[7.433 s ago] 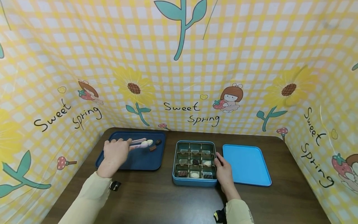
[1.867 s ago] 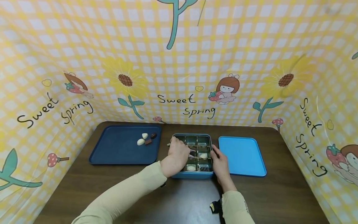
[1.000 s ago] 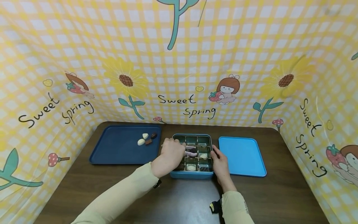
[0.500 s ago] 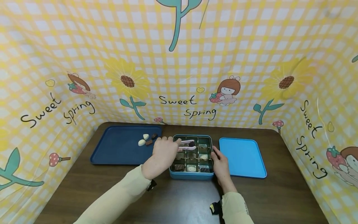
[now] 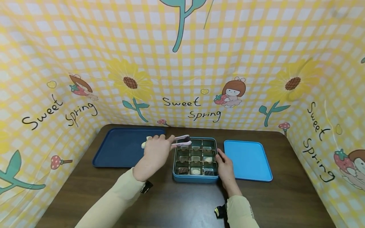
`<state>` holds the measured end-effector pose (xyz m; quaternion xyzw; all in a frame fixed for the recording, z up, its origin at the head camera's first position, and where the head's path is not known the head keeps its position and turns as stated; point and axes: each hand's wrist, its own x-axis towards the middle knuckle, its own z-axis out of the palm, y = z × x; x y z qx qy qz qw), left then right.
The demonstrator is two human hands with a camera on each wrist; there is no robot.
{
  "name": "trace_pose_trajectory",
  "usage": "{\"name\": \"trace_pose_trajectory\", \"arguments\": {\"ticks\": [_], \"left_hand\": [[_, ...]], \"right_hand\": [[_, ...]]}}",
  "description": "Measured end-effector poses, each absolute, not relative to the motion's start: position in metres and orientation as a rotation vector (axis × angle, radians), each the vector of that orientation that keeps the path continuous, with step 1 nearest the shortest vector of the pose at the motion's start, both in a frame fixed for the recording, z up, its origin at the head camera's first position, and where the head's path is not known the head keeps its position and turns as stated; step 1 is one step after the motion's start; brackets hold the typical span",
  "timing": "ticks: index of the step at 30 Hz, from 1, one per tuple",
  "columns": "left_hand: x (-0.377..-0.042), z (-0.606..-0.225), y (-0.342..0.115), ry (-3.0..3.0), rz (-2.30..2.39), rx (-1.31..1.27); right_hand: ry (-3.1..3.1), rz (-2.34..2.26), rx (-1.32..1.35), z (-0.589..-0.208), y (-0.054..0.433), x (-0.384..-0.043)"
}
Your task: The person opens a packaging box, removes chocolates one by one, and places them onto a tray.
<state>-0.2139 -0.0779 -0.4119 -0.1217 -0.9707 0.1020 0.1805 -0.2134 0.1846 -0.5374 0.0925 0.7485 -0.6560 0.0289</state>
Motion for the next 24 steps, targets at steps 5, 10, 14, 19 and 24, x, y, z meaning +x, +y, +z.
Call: {"name": "trace_pose_trajectory", "arguments": {"ticks": [5, 10, 14, 19, 24], "left_hand": [[-0.215, -0.409, -0.091, -2.727, 0.242, -0.301], [-0.215, -0.406, -0.107, -2.758, 0.188, -0.246], [-0.216, -0.405, -0.122, -2.792, 0.158, -0.19], [-0.219, -0.4, -0.139, -2.82, 0.12, -0.124], [-0.222, -0.399, -0.153, -2.872, 0.123, -0.064]], "right_hand": [[2.307, -2.026, 0.286, -0.536, 0.185, -0.213], [2.303, -2.031, 0.284, -0.537, 0.185, -0.214], [2.297, -2.036, 0.273, -0.537, 0.185, -0.213], [2.309, -2.026, 0.26, -0.538, 0.186, -0.212], [2.336, -2.012, 0.242, -0.539, 0.186, -0.213]]}}
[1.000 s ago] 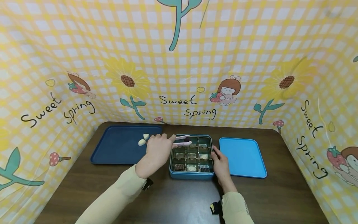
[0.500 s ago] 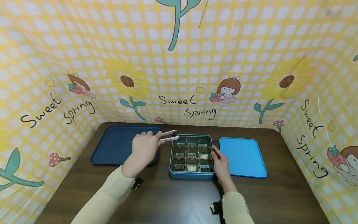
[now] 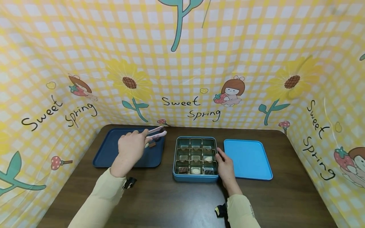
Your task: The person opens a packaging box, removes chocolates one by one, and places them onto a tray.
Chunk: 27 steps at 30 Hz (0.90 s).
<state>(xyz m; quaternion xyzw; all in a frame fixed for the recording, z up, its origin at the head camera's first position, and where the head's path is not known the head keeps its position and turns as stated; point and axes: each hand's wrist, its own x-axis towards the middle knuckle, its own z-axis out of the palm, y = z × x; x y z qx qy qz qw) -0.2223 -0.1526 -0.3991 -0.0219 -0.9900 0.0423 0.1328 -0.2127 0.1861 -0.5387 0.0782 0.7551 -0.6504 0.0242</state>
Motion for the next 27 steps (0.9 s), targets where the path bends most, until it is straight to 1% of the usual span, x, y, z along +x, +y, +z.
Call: {"name": "trace_pose_trajectory", "arguments": {"ticks": [18, 27], "left_hand": [[-0.215, -0.415, -0.201, -2.948, 0.122, 0.024], [-0.216, -0.437, -0.215, -3.103, 0.129, 0.049]], "right_hand": [[2.345, -2.009, 0.234, -0.539, 0.187, -0.213], [2.329, -2.017, 0.231, -0.54, 0.188, -0.213]]}}
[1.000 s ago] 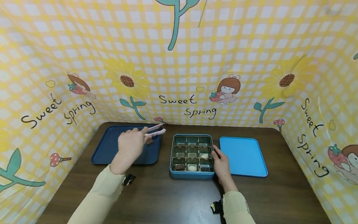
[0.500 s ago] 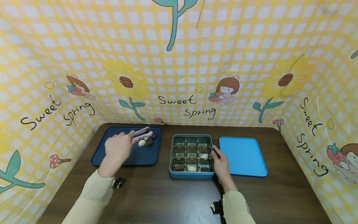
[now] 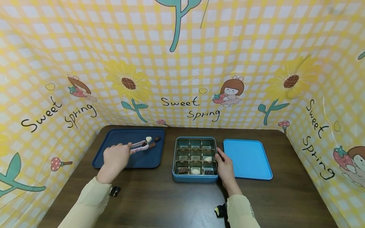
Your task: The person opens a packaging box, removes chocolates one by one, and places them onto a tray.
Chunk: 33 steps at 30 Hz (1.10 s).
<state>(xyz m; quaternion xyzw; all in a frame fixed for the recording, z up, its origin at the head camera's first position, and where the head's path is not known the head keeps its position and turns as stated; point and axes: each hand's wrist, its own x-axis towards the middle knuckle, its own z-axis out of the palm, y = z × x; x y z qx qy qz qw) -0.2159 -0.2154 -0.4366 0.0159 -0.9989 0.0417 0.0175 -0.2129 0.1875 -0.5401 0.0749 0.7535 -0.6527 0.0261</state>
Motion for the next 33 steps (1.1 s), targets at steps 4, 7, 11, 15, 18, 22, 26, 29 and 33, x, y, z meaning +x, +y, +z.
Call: {"name": "trace_pose_trajectory", "arguments": {"ticks": [4, 7, 11, 15, 18, 22, 26, 29, 33], "left_hand": [[-0.217, -0.445, -0.217, -3.166, 0.17, 0.042], [-0.218, -0.451, -0.217, -3.207, 0.2, 0.032], [-0.219, -0.457, -0.216, -3.223, 0.201, 0.022], [-0.22, -0.463, -0.216, -3.232, 0.175, 0.04], [-0.221, -0.465, -0.217, -3.224, 0.145, 0.054], [-0.22, -0.466, -0.217, -3.207, 0.115, 0.067], [-0.219, -0.466, -0.217, -3.202, 0.108, 0.066], [-0.219, -0.465, -0.216, -3.199, 0.111, 0.065], [-0.219, -0.46, -0.215, -3.177, 0.114, 0.065]], "right_hand": [[2.337, -2.015, 0.229, -0.54, 0.188, -0.213], [2.343, -2.012, 0.229, -0.54, 0.188, -0.213], [2.352, -2.006, 0.225, -0.541, 0.187, -0.213], [2.36, -1.994, 0.217, -0.542, 0.186, -0.212], [2.358, -1.996, 0.217, -0.543, 0.186, -0.212], [2.349, -2.01, 0.222, -0.543, 0.186, -0.213], [2.34, -2.018, 0.225, -0.543, 0.187, -0.213], [2.335, -2.02, 0.231, -0.543, 0.187, -0.214], [2.34, -2.019, 0.231, -0.544, 0.188, -0.214]]}}
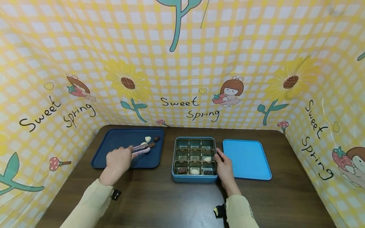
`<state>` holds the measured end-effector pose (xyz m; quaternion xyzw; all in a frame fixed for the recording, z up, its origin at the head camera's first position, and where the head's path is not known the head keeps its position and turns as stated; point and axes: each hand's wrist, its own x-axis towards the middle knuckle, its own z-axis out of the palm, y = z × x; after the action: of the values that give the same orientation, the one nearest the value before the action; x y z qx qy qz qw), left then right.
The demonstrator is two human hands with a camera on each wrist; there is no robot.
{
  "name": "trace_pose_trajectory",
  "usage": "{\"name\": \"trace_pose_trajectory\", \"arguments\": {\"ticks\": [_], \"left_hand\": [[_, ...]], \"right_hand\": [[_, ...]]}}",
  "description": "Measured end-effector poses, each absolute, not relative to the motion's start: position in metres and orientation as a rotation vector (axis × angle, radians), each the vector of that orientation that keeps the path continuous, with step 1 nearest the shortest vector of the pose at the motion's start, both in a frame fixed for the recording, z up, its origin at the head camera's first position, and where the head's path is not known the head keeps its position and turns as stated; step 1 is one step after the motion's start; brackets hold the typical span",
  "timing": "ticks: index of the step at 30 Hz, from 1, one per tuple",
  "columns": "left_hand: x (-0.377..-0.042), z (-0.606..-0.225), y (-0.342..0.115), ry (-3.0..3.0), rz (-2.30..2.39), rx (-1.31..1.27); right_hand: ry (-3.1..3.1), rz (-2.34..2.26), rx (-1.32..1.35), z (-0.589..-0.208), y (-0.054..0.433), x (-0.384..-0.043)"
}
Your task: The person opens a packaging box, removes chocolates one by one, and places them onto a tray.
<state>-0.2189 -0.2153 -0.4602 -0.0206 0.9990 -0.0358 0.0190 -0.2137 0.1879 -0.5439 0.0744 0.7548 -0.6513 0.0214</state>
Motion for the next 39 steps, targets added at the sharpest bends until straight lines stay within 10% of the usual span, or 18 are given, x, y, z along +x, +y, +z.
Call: {"name": "trace_pose_trajectory", "arguments": {"ticks": [39], "left_hand": [[-0.213, -0.408, -0.077, 3.352, -0.284, 0.651]], "right_hand": [[2.33, -2.0, 0.234, -0.536, 0.186, -0.209]]}}
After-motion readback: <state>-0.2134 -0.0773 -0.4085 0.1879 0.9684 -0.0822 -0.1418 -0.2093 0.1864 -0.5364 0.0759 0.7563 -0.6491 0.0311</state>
